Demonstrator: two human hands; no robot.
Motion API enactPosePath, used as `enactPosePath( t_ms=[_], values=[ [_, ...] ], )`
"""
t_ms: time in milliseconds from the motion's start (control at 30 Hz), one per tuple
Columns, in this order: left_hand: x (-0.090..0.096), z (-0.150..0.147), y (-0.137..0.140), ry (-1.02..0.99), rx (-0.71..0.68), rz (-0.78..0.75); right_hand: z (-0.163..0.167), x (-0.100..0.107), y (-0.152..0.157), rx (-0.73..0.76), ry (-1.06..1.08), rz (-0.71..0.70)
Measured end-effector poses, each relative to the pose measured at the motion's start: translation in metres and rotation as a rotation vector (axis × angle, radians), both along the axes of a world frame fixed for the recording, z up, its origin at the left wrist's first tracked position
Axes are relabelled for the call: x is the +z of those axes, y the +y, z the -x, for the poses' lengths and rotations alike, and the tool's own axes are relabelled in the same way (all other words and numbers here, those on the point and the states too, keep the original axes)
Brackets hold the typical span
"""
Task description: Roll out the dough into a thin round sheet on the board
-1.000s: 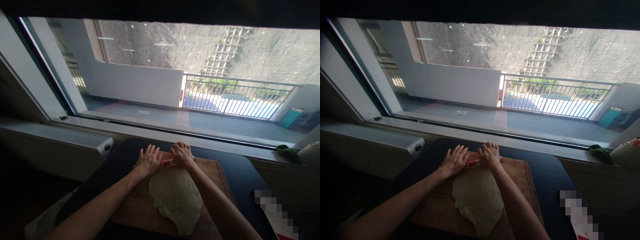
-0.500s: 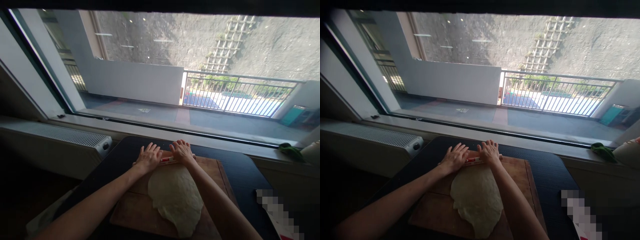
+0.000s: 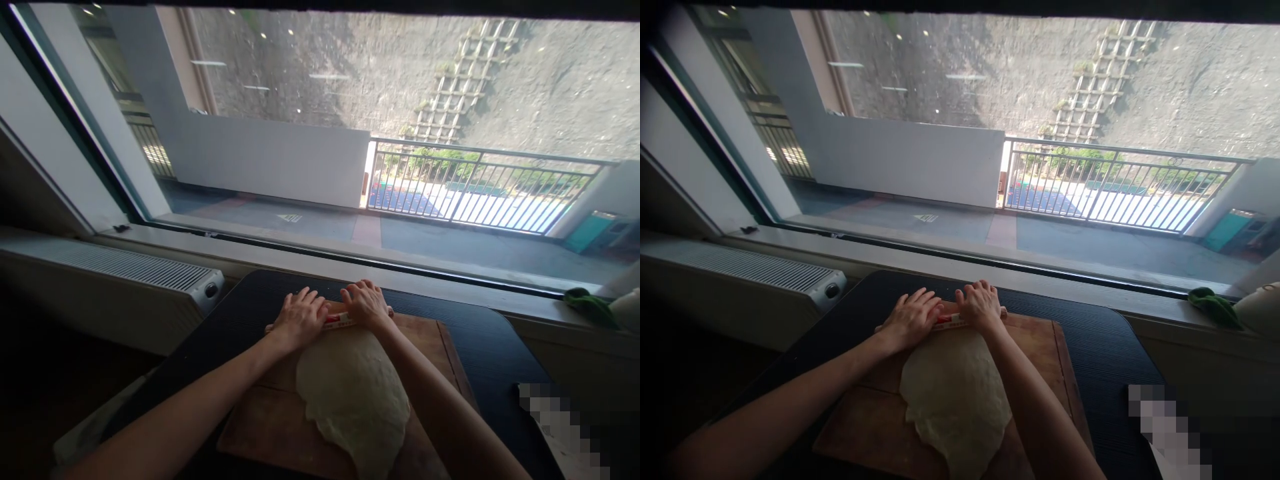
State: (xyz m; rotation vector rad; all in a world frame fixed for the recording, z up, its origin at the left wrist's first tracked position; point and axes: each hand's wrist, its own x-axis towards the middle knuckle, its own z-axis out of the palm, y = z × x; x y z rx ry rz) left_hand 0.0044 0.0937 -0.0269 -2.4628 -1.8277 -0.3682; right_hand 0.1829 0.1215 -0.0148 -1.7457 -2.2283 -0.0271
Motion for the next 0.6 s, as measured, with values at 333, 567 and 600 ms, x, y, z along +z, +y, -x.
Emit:
enactPosePath(
  t_ms=[333,567,600],
  values=[
    [-0.004,0.006,-0.019,-0.013,-0.171,0.009,-0.009,-0.011,-0.022,0.061,-0.008,-0.034],
    [0.01,0.011,0.031,-0.046,0.072,-0.156,-0.004,0.008,0.002,0.016,-0.02,-0.018],
    [0.014,0.014,0.029,-0.049,0.089,-0.218,-0.006,0.007,-0.007,0.069,-0.038,-0.016]
  ],
)
